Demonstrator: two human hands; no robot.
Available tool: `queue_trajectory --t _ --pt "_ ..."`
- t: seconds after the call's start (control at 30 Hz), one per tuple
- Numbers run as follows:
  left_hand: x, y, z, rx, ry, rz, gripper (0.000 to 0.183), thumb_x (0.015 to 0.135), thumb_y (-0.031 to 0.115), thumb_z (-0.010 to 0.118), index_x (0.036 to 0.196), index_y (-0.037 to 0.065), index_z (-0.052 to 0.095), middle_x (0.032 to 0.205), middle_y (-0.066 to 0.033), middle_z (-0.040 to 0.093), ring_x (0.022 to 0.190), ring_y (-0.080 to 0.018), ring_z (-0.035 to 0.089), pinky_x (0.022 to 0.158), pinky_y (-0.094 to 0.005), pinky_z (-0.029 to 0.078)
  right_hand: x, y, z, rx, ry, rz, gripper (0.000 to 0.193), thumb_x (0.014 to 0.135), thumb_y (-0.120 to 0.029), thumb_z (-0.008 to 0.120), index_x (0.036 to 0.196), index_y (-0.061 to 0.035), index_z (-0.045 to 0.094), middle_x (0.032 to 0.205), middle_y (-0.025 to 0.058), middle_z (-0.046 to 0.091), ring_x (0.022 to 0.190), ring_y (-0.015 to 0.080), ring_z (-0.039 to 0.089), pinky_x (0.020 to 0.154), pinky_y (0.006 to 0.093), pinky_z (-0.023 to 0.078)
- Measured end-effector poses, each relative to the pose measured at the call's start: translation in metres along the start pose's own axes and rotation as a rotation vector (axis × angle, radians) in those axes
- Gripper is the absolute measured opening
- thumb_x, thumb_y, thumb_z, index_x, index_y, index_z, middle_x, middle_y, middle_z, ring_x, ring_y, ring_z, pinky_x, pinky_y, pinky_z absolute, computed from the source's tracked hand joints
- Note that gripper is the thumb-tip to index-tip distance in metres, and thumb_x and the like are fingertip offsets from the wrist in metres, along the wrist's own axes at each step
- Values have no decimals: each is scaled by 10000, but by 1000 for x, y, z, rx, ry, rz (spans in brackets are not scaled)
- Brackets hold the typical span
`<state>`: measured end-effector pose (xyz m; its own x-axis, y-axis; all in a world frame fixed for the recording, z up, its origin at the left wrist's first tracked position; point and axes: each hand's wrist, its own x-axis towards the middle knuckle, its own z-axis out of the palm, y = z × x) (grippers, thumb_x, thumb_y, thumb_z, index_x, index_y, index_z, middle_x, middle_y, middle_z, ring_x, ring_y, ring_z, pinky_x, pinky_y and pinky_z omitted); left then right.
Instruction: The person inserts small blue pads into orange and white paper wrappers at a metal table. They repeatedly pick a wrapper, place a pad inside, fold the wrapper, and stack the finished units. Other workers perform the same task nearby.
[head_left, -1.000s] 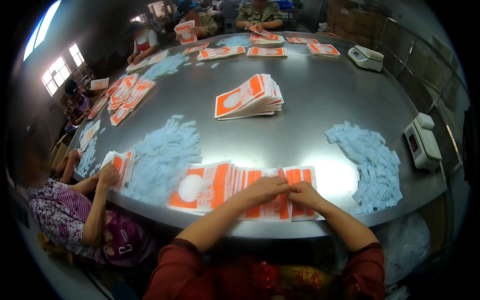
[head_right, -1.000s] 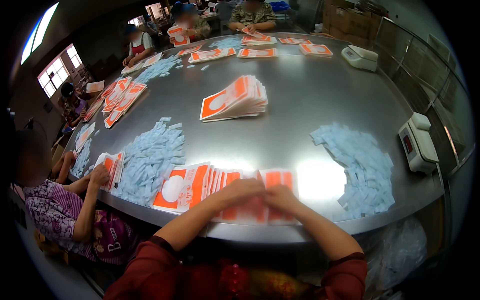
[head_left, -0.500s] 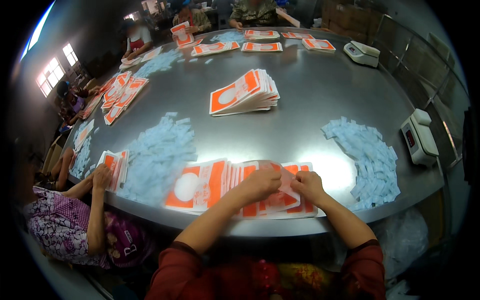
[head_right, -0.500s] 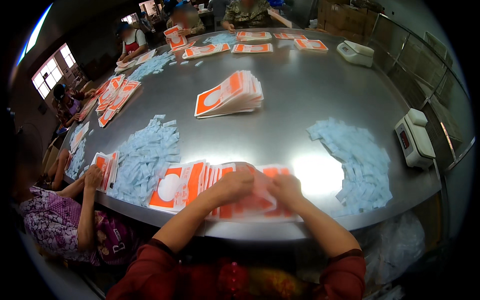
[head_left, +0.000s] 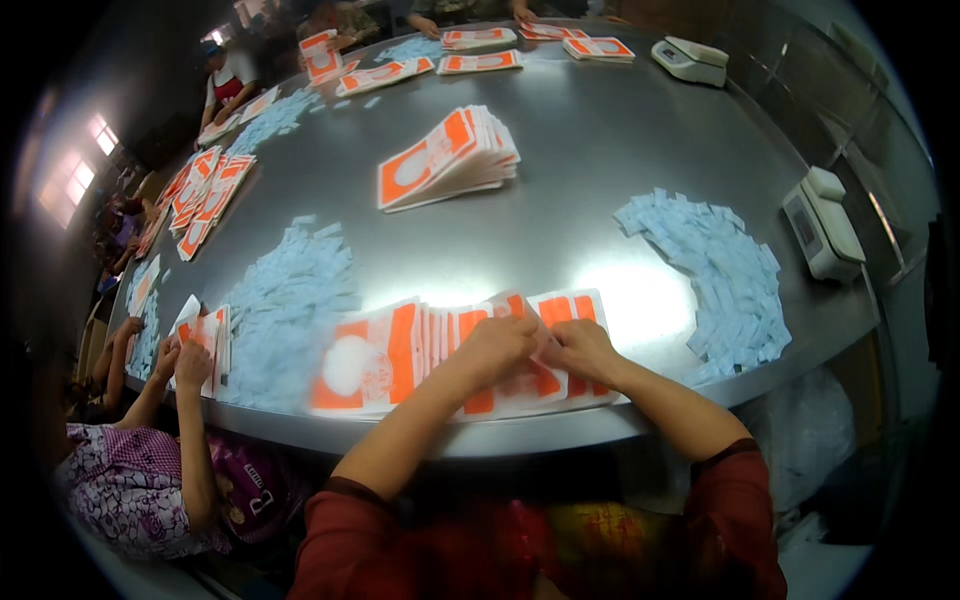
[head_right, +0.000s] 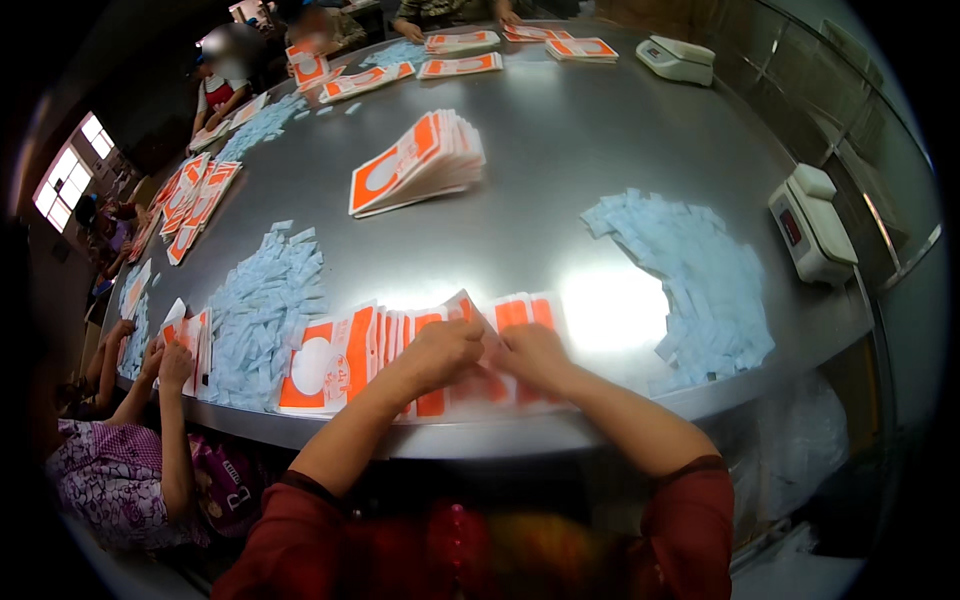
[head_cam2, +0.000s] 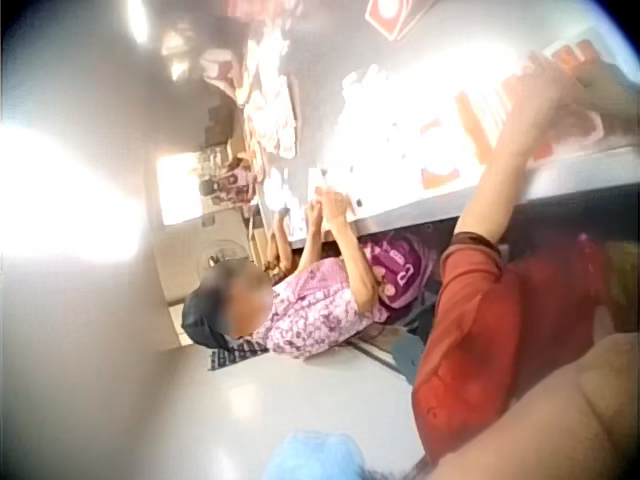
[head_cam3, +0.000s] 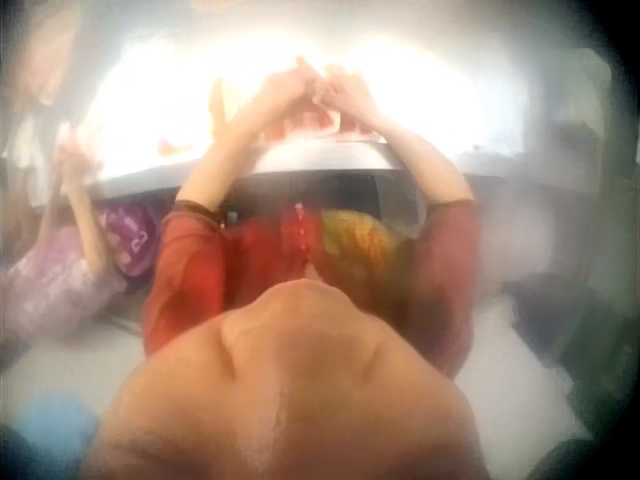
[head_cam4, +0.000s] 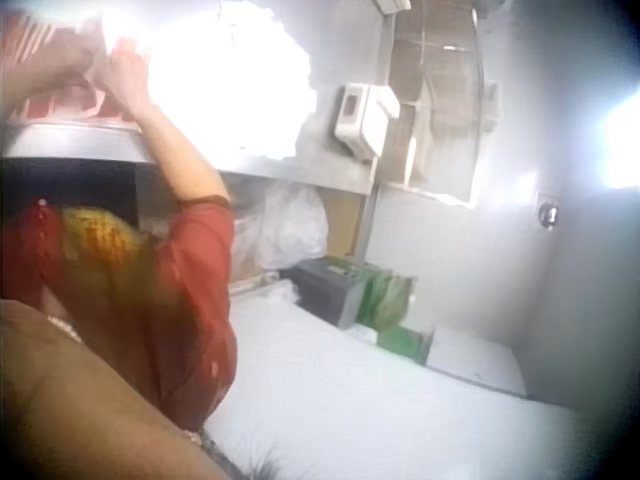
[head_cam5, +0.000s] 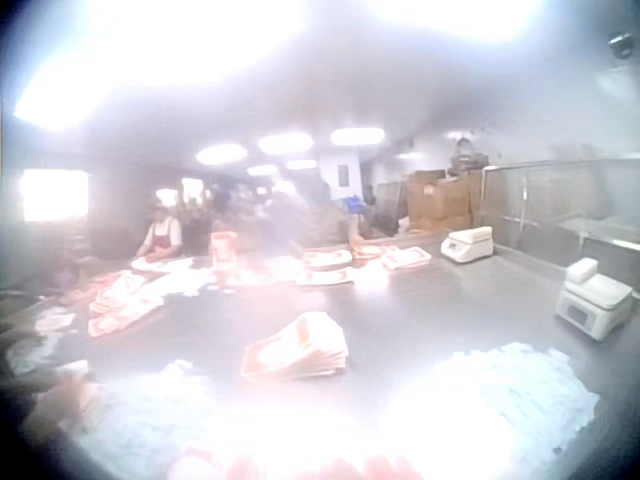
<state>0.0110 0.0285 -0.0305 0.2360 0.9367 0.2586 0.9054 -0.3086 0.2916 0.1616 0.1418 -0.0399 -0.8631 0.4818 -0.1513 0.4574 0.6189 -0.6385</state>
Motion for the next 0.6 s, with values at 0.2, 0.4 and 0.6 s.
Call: queue_trajectory --t 0.2,0.4,0.6 --pt "-7 5 -21 19 174 97 389 572 234 801 489 72 457 570 -45 442 504 -218 486 446 -344 386 8 8 -6 -63 71 39 164 675 -189 592 626 -34 579 672 120 609 659 302 576 597 401 446" --pt "-5 3 -22 4 286 124 371 582 174 784 469 74 445 545 -41 421 492 -207 468 434 -344 366 10 16 -47 402 -232 164 219 728 -259 674 655 -57 632 616 38 605 567 133 569 498 268 407" --pt "-3 1 -18 -73 291 106 372 562 126 788 466 62 434 534 -50 409 475 -211 454 429 -341 358 84 102 -117 -580 478 -49 255 724 -85 574 970 -79 640 991 106 592 947 272 554 759 384 466"
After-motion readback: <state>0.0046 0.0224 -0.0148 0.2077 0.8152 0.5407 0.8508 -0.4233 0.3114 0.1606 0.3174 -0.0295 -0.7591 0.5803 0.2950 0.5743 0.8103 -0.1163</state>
